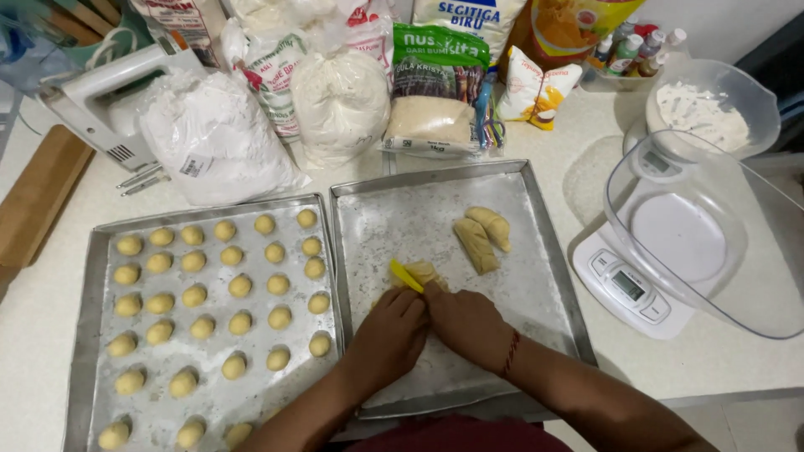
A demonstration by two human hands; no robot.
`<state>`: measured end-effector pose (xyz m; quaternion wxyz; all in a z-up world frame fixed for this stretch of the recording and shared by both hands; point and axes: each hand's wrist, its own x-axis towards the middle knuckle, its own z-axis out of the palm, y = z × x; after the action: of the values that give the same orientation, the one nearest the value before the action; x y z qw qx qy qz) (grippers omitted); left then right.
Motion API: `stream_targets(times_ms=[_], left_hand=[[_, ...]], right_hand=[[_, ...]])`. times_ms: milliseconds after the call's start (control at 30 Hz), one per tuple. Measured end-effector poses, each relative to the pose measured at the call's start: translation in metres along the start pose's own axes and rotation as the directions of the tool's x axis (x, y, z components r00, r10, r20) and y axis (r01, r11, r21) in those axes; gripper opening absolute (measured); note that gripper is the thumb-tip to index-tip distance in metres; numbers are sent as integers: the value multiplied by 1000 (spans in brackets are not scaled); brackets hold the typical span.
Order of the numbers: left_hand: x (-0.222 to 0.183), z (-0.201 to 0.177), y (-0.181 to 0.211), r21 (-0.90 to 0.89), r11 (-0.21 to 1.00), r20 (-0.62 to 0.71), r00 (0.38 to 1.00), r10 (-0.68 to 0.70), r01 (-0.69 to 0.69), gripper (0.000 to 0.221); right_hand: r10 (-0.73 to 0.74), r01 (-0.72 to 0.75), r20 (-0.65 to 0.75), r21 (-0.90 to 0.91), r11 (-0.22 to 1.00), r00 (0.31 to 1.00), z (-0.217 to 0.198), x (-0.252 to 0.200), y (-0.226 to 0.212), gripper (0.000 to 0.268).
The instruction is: Portioning and shaping cookie dough into crescent shapes using a scale and a spatula
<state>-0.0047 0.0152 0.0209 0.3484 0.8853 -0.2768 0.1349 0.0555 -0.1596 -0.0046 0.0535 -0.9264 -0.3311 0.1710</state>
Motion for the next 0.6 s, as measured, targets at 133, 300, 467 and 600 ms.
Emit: stream_targets(times_ms=[133, 300, 467, 600], left_hand=[[-6, 10, -9, 50, 998, -13, 999, 30, -29, 17], [0, 3, -7, 161, 977, 68, 985, -156, 143, 27], [1, 5, -4, 228, 949, 39, 971, -234, 219, 43], [2, 19, -7, 284, 923, 2, 962, -273, 261, 50]], right_hand=[[58, -108, 338, 131, 985, 939, -54, 8, -1, 40], [40, -192, 318, 465, 864, 947, -82, -4, 12, 35], [71, -100, 170, 171, 980, 983, -84, -35, -11, 22], [57, -62, 129, 31, 998, 990, -58, -49, -8, 18]])
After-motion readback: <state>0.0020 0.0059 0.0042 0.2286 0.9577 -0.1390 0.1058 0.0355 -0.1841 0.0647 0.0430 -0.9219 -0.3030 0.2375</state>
